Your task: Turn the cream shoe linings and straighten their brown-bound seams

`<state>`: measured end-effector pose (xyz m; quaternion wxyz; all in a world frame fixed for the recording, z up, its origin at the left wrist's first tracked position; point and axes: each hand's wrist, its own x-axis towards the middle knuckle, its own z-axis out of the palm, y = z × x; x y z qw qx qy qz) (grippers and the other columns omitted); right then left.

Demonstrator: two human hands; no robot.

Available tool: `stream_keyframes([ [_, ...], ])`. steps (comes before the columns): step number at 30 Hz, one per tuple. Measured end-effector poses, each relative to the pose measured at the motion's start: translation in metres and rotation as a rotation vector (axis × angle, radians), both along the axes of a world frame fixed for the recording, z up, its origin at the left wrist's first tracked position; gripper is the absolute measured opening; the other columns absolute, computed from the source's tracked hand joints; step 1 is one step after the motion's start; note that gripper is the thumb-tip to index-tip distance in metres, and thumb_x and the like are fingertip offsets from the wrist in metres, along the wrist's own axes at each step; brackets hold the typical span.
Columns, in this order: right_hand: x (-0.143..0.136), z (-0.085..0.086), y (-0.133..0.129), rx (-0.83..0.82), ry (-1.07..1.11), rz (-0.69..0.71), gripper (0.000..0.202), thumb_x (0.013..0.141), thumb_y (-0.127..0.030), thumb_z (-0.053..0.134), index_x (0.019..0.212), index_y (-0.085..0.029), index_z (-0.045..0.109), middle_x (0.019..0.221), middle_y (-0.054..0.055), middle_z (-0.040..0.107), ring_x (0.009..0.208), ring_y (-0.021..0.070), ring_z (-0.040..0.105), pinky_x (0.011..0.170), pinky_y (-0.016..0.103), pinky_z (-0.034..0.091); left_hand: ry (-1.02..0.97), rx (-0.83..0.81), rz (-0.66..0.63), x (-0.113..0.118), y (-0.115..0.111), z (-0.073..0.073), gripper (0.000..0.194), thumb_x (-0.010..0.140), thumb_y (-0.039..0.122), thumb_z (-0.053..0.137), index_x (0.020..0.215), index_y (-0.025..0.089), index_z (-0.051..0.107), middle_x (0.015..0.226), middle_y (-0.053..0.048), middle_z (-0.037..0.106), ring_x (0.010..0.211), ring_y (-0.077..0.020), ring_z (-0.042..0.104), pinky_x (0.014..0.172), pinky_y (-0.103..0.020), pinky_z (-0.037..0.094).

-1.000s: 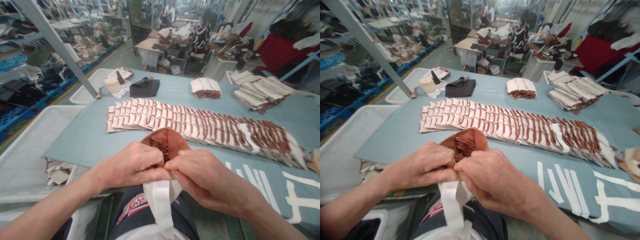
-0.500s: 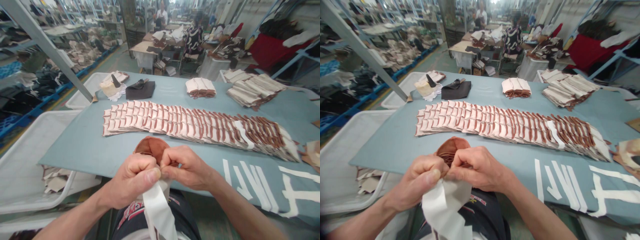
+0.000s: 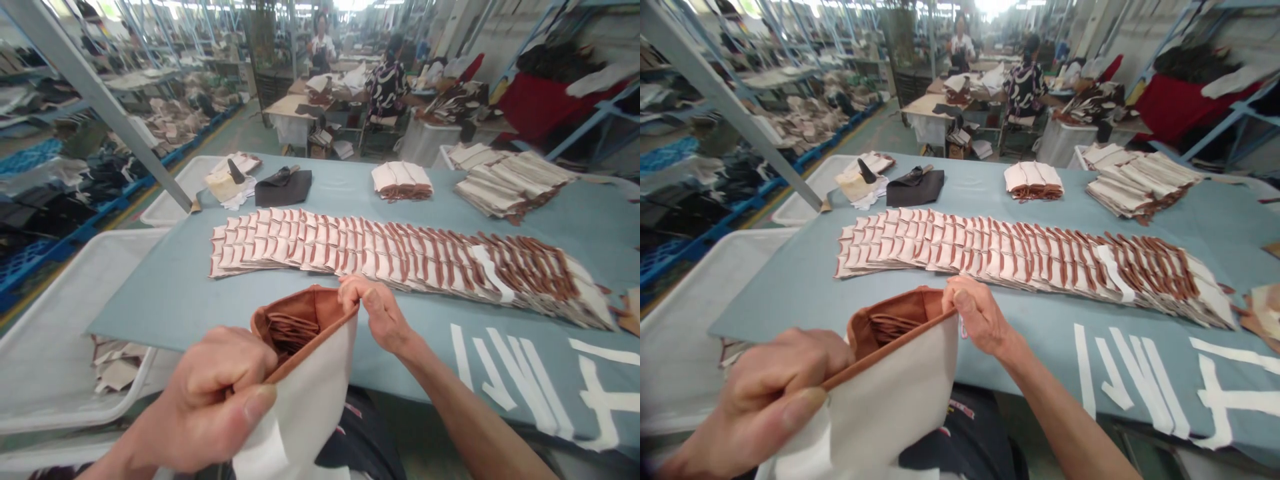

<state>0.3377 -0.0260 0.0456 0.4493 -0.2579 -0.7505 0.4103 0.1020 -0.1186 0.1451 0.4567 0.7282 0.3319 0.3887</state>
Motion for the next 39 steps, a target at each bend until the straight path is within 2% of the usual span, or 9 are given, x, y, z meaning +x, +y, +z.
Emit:
stream_keyframes([
  [5, -0.015, -0.013, 0.000, -0.056, 0.065, -0.087, 0.069, 0.103, -0.071, 0.020, 0.064, -0.023, 0.051, 0.062, 0.001, 0.050, 0.069, 0.0199, 0.054, 0.087, 0.038, 0.046, -0.031, -0.039, 0.024, 0.003, -0.008, 0.001, 0.043, 0.090, 0.021, 0.059, 0.063, 0.020, 0.026, 0.056, 0.007, 0.022, 0.048, -0.0100, 0.025, 0.049, -0.028, 0.021],
  [11, -0.043, -0.041, 0.021, -0.213, 0.087, -0.107, 0.068, 0.101, -0.073, 0.030, 0.061, -0.021, 0.049, 0.057, -0.001, 0.045, 0.057, 0.0152, 0.046, 0.058, 0.029, 0.037, -0.253, -0.420, 0.409, -0.024, 0.013, -0.045, 0.060, 0.088, 0.060, 0.066, 0.059, 0.020, 0.031, 0.053, 0.008, 0.027, 0.047, -0.0072, 0.021, 0.044, -0.023, 0.015],
  [15, -0.060, -0.051, 0.041, -0.305, 0.058, -0.120, 0.072, 0.096, -0.081, 0.031, 0.058, -0.022, 0.045, 0.053, -0.003, 0.041, 0.050, 0.0128, 0.040, 0.050, 0.027, 0.031, -0.262, -0.431, 0.443, -0.038, 0.020, -0.064, 0.063, 0.084, 0.067, 0.067, 0.060, 0.021, 0.032, 0.052, 0.008, 0.027, 0.046, -0.0063, 0.021, 0.044, -0.022, 0.016],
  [20, -0.083, -0.057, 0.050, -0.374, -0.001, -0.134, 0.073, 0.093, -0.084, 0.032, 0.057, -0.022, 0.046, 0.052, -0.003, 0.043, 0.050, 0.0133, 0.042, 0.050, 0.027, 0.034, -0.269, -0.374, 0.456, -0.040, 0.019, -0.061, 0.062, 0.087, 0.062, 0.067, 0.059, 0.020, 0.030, 0.054, 0.008, 0.025, 0.049, -0.0060, 0.019, 0.044, -0.021, 0.015],
  [23, -0.091, -0.063, 0.044, -0.397, 0.009, -0.153, 0.072, 0.090, -0.084, 0.039, 0.060, -0.021, 0.054, 0.056, -0.001, 0.052, 0.058, 0.0154, 0.050, 0.060, 0.028, 0.043, -0.257, -0.328, 0.494, -0.035, 0.015, -0.053, 0.059, 0.089, 0.056, 0.065, 0.058, 0.020, 0.030, 0.055, 0.008, 0.024, 0.049, -0.0061, 0.019, 0.045, -0.022, 0.016],
  [27, -0.089, -0.088, 0.043, -0.480, 0.053, -0.223, 0.071, 0.086, -0.085, 0.045, 0.089, -0.020, 0.071, 0.099, 0.011, 0.074, 0.097, 0.0251, 0.065, 0.089, 0.036, 0.052, -0.217, -0.213, 0.528, -0.023, 0.006, -0.050, 0.052, 0.085, 0.039, 0.064, 0.053, 0.021, 0.028, 0.052, 0.007, 0.029, 0.048, -0.0063, 0.024, 0.045, -0.023, 0.021],
  [29, -0.088, -0.106, 0.043, -0.543, 0.050, -0.272, 0.074, 0.085, -0.087, 0.042, 0.098, -0.020, 0.070, 0.113, 0.014, 0.073, 0.104, 0.0273, 0.065, 0.088, 0.039, 0.055, -0.085, 0.068, 0.538, -0.017, -0.003, -0.054, 0.046, 0.083, 0.019, 0.062, 0.054, 0.021, 0.026, 0.050, 0.008, 0.027, 0.045, -0.0059, 0.024, 0.045, -0.024, 0.020],
  [34, -0.084, -0.146, 0.021, -0.737, -0.128, -0.243, 0.067, 0.083, -0.082, 0.049, 0.086, -0.018, 0.069, 0.085, 0.012, 0.076, 0.068, 0.0233, 0.068, 0.067, 0.037, 0.060, 0.142, 0.577, 0.318, -0.017, -0.030, -0.076, 0.044, 0.101, 0.010, 0.043, 0.061, 0.023, 0.029, 0.053, 0.007, 0.029, 0.044, -0.0091, 0.030, 0.046, -0.026, 0.026],
  [39, -0.088, -0.179, -0.021, -0.824, -0.297, -0.220, 0.059, 0.070, -0.078, 0.065, 0.071, -0.019, 0.070, 0.071, 0.008, 0.072, 0.063, 0.0225, 0.065, 0.063, 0.034, 0.057, 0.208, 0.532, 0.379, -0.033, -0.036, -0.101, 0.046, 0.099, 0.010, 0.043, 0.061, 0.024, 0.022, 0.051, 0.007, 0.028, 0.042, -0.0102, 0.027, 0.044, -0.028, 0.024],
])
